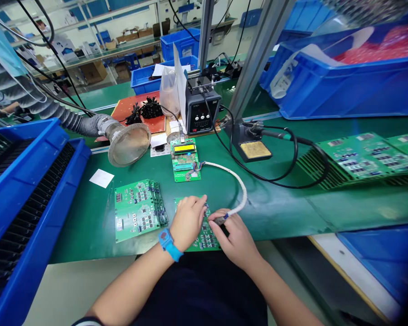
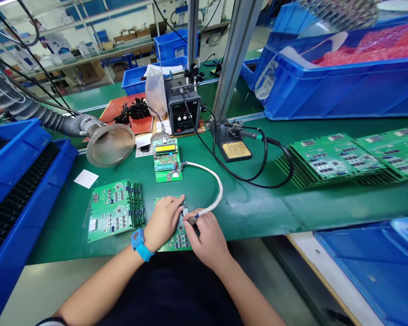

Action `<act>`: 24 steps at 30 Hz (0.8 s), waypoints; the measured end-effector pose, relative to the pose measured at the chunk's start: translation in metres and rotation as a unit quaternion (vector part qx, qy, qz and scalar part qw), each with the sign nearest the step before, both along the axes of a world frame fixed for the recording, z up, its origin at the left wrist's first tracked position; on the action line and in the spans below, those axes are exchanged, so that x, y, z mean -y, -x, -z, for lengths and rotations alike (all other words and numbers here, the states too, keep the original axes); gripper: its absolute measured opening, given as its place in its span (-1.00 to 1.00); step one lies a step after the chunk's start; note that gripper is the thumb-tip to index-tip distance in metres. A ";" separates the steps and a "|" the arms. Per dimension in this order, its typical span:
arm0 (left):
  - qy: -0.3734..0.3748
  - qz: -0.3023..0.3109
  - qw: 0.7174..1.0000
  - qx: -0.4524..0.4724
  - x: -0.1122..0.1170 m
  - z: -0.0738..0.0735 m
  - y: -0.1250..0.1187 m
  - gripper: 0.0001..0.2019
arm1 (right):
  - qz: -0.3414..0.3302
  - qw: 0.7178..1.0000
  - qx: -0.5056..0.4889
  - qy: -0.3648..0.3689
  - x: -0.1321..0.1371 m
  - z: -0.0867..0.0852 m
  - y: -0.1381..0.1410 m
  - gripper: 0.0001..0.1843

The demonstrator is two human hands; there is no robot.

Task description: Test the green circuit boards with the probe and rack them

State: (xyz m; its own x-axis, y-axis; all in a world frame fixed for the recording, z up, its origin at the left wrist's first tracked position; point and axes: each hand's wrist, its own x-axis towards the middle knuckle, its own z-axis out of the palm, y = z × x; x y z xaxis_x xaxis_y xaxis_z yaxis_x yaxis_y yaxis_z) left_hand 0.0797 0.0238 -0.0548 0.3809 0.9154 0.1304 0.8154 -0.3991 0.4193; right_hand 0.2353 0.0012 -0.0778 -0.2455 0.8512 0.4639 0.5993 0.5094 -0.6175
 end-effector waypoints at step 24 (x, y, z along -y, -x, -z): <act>0.118 0.071 0.981 -0.136 0.012 -0.007 0.018 0.36 | -0.018 1.000 0.003 -0.019 0.000 0.005 -0.003 -0.92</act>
